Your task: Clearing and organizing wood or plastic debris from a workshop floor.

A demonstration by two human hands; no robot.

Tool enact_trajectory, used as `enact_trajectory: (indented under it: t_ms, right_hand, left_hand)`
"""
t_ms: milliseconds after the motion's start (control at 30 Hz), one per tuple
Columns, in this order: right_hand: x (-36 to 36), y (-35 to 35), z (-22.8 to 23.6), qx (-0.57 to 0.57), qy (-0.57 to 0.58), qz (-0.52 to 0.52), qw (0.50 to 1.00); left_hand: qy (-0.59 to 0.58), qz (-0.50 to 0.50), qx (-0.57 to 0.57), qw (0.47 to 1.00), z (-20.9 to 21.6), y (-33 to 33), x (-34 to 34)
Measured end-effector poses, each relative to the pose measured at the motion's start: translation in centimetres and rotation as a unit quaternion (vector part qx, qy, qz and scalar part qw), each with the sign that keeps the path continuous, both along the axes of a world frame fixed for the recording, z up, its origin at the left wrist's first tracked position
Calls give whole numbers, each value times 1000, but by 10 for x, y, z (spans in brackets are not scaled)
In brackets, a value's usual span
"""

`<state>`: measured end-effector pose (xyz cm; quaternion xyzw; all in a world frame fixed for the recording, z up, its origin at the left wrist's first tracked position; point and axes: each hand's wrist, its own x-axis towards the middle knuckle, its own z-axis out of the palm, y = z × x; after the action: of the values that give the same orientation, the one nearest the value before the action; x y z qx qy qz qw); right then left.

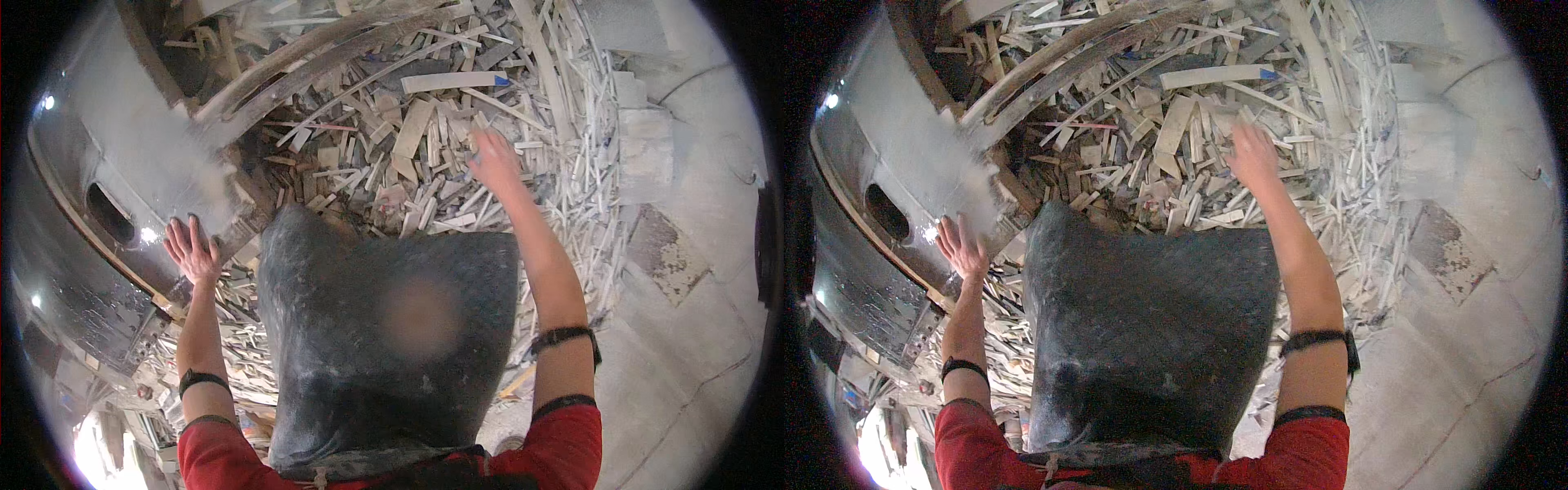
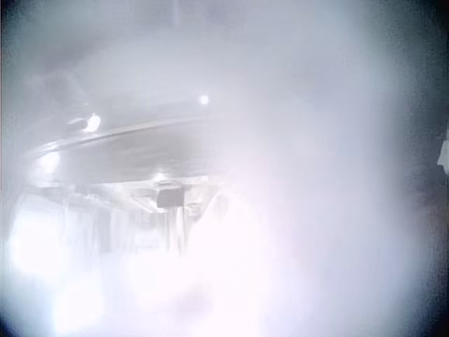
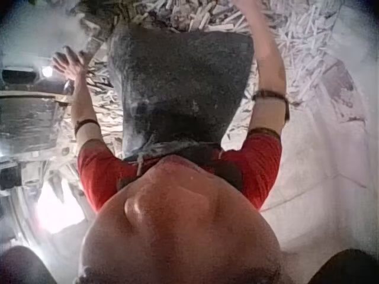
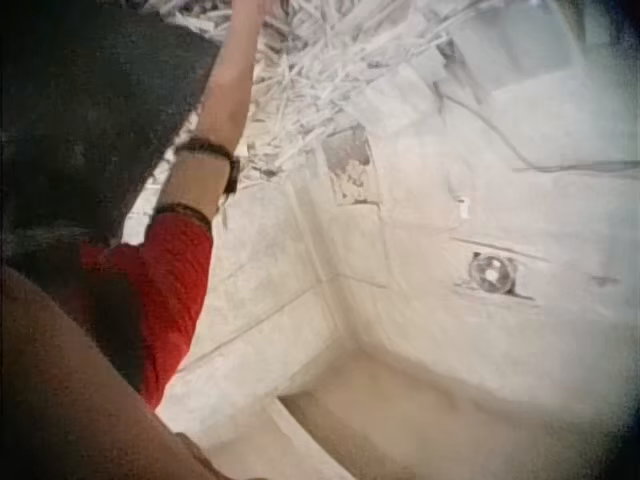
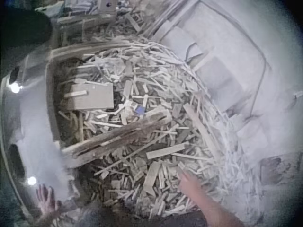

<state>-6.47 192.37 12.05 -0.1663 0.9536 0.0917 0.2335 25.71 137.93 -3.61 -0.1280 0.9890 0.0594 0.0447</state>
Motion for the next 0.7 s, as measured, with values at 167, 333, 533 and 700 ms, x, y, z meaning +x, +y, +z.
enact_trajectory:
  t_ms: [167, 333, 533, 700]
  right_hand:
    - [-103, -22, -134, 26, 178, 212, 960]
    - [-109, -2, -192, -82, 167, 173, 967]
    - [-74, 27, -154, -130, 281, 273, 911]
    - [-9, 158, -20, -223, -29, -181, 957]
  left_hand:
    - [43, -30, -27, 998, -8, -1, -4]
    - [52, -62, -44, 996, 4, 6, -16]
    - [3, -77, -97, 992, -4, 14, -12]
    - [-7, -136, -70, 988, 48, 31, -89]
